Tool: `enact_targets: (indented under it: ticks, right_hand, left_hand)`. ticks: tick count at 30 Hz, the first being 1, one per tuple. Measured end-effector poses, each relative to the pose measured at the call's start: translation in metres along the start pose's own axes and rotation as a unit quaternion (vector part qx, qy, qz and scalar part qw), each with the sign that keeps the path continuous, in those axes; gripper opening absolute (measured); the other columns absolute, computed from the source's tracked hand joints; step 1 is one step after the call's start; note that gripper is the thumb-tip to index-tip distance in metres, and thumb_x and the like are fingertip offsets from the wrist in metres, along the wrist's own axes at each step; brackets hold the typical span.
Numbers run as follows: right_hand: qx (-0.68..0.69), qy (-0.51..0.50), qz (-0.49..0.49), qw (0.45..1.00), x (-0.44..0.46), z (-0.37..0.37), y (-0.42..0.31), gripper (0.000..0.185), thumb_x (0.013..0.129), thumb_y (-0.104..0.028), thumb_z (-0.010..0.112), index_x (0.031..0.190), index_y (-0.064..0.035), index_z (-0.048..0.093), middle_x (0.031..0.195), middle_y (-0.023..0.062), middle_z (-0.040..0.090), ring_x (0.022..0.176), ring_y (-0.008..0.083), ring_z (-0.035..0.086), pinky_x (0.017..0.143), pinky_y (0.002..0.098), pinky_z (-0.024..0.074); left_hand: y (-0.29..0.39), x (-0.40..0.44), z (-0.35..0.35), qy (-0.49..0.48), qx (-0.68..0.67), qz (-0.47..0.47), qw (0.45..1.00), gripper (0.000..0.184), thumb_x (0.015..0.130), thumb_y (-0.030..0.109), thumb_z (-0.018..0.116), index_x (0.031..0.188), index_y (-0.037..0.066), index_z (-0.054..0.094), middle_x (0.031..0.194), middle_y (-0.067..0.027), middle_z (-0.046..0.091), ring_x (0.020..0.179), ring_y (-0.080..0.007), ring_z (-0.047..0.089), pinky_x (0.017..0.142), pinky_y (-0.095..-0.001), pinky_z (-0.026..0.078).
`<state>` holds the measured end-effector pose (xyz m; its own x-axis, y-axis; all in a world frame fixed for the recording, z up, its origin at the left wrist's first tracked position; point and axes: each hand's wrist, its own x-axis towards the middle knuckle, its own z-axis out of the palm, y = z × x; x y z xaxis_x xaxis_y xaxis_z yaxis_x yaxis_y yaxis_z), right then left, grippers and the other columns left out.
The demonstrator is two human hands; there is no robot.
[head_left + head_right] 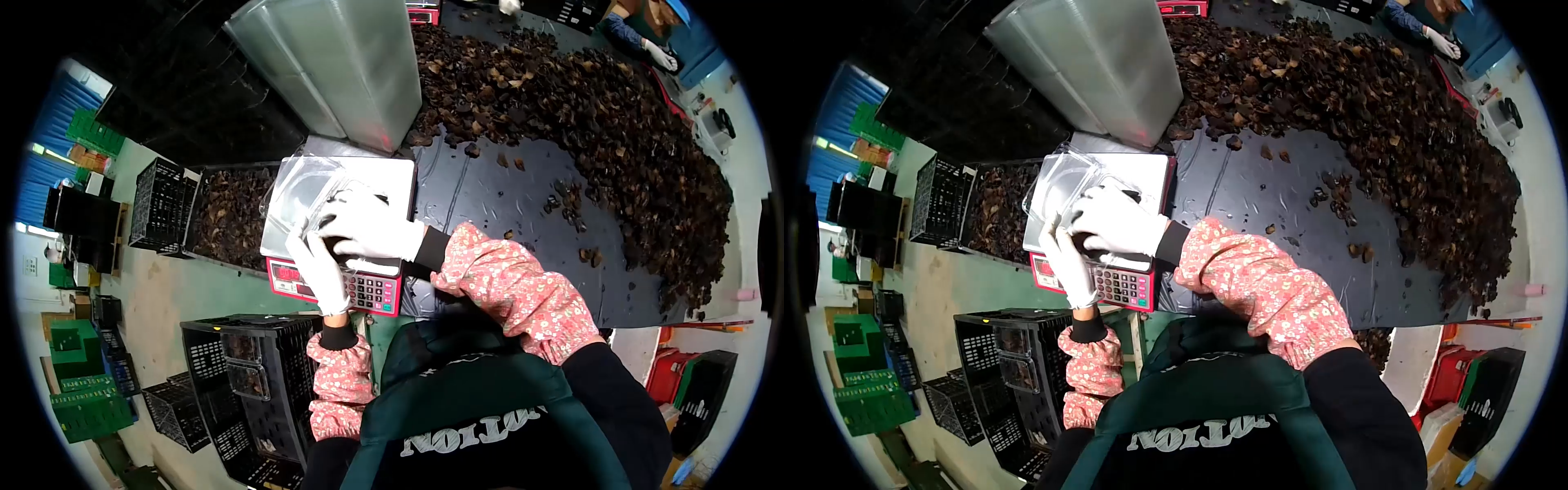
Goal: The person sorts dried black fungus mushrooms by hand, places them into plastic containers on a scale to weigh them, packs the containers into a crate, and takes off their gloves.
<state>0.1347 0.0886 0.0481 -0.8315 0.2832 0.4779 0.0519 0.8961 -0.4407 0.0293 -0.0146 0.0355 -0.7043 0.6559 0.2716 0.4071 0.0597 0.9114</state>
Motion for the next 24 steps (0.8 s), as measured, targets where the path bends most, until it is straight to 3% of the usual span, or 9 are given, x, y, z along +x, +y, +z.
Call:
enact_targets:
  ticks: [3, 6, 8, 12, 14, 16, 19, 22, 24]
  right_hand:
    - [0.027, 0.056, -0.046, 0.997, 0.000, 0.007, 0.010, 0.037, 0.074, -0.028, 0.072, 0.109, -0.0157, 0.072, 0.130, 0.0118, 0.058, 0.129, 0.0319, 0.046, 0.109, 0.0468, 0.0339]
    - [0.401, 0.004, 0.168, 0.900, -0.007, -0.019, 0.018, 0.042, 0.075, -0.010, 0.062, 0.116, -0.0135, 0.070, 0.140, 0.0131, 0.053, 0.134, 0.0339, 0.041, 0.114, 0.0462, 0.0299]
    - [0.327, 0.049, 0.170, 0.928, -0.009, -0.026, 0.028, 0.051, 0.071, 0.005, 0.051, 0.117, -0.0093, 0.067, 0.138, 0.0139, 0.054, 0.130, 0.0315, 0.048, 0.113, 0.0391, 0.0350]
    - [0.244, 0.099, 0.208, 0.942, -0.037, -0.027, 0.019, 0.052, 0.072, 0.009, 0.048, 0.118, -0.0071, 0.065, 0.131, 0.0141, 0.059, 0.125, 0.0300, 0.053, 0.108, 0.0378, 0.0406]
    - [0.309, 0.173, 0.242, 0.903, -0.062, -0.023, 0.014, 0.038, 0.084, 0.001, 0.054, 0.119, -0.0076, 0.066, 0.128, 0.0133, 0.061, 0.117, 0.0274, 0.059, 0.099, 0.0359, 0.0480]
    - [0.142, 0.229, 0.218, 0.938, -0.095, -0.037, 0.008, 0.033, 0.086, -0.004, 0.055, 0.117, -0.0061, 0.065, 0.129, 0.0132, 0.060, 0.119, 0.0289, 0.057, 0.103, 0.0375, 0.0445]
    - [0.071, 0.267, 0.319, 0.907, -0.172, -0.046, 0.008, 0.027, 0.086, -0.006, 0.058, 0.111, -0.0075, 0.068, 0.121, 0.0098, 0.064, 0.118, 0.0274, 0.057, 0.102, 0.0370, 0.0443]
    - [-0.169, 0.331, 0.376, 0.849, -0.269, -0.076, 0.017, 0.021, 0.078, -0.004, 0.061, 0.096, -0.0078, 0.072, 0.103, 0.0103, 0.070, 0.101, 0.0274, 0.063, 0.093, 0.0384, 0.0490]
    - [-0.295, 0.367, 0.475, 0.743, -0.330, -0.104, 0.007, 0.020, 0.075, -0.009, 0.068, 0.094, -0.0076, 0.072, 0.103, 0.0121, 0.069, 0.104, 0.0313, 0.062, 0.094, 0.0426, 0.0472]
  left_hand:
    - [0.000, 0.000, -0.003, -0.006, 0.019, 0.015, 1.000, 0.038, 0.100, 0.012, 0.044, 0.133, -0.005, 0.048, 0.130, -0.0216, 0.052, 0.122, -0.0327, 0.049, 0.106, -0.0392, 0.036]
    - [-0.010, -0.001, -0.001, -0.026, 0.113, 0.104, 0.988, 0.040, 0.099, 0.012, 0.047, 0.136, -0.003, 0.047, 0.136, -0.0211, 0.050, 0.126, -0.0333, 0.048, 0.109, -0.0395, 0.034]
    - [-0.006, -0.002, 0.000, -0.067, 0.191, 0.153, 0.967, 0.052, 0.091, 0.016, 0.061, 0.137, -0.003, 0.047, 0.136, -0.0244, 0.049, 0.126, -0.0398, 0.046, 0.109, -0.0446, 0.034]
    - [0.006, 0.001, 0.003, -0.126, 0.297, 0.254, 0.912, 0.065, 0.083, 0.024, 0.071, 0.140, 0.003, 0.047, 0.140, -0.0253, 0.046, 0.128, -0.0440, 0.044, 0.109, -0.0512, 0.032]
    - [-0.006, 0.001, 0.006, -0.154, 0.336, 0.289, 0.883, 0.062, 0.083, 0.030, 0.069, 0.136, 0.004, 0.050, 0.136, -0.0216, 0.050, 0.126, -0.0400, 0.046, 0.106, -0.0522, 0.033]
    - [-0.012, 0.004, 0.006, -0.169, 0.321, 0.297, 0.883, 0.055, 0.086, 0.028, 0.066, 0.134, 0.004, 0.052, 0.129, -0.0193, 0.056, 0.118, -0.0381, 0.053, 0.102, -0.0499, 0.037]
    - [-0.026, 0.007, 0.006, -0.172, 0.375, 0.261, 0.873, 0.063, 0.085, 0.025, 0.068, 0.141, 0.007, 0.045, 0.138, -0.0193, 0.050, 0.122, -0.0376, 0.050, 0.105, -0.0490, 0.036]
    - [-0.032, 0.013, 0.002, -0.189, 0.365, 0.242, 0.879, 0.076, 0.083, 0.032, 0.071, 0.147, 0.009, 0.038, 0.145, -0.0199, 0.042, 0.128, -0.0389, 0.044, 0.108, -0.0498, 0.032]
    - [-0.016, 0.013, 0.003, -0.167, 0.374, 0.273, 0.871, 0.080, 0.082, 0.037, 0.072, 0.148, 0.009, 0.037, 0.147, -0.0203, 0.040, 0.131, -0.0398, 0.041, 0.108, -0.0516, 0.031]
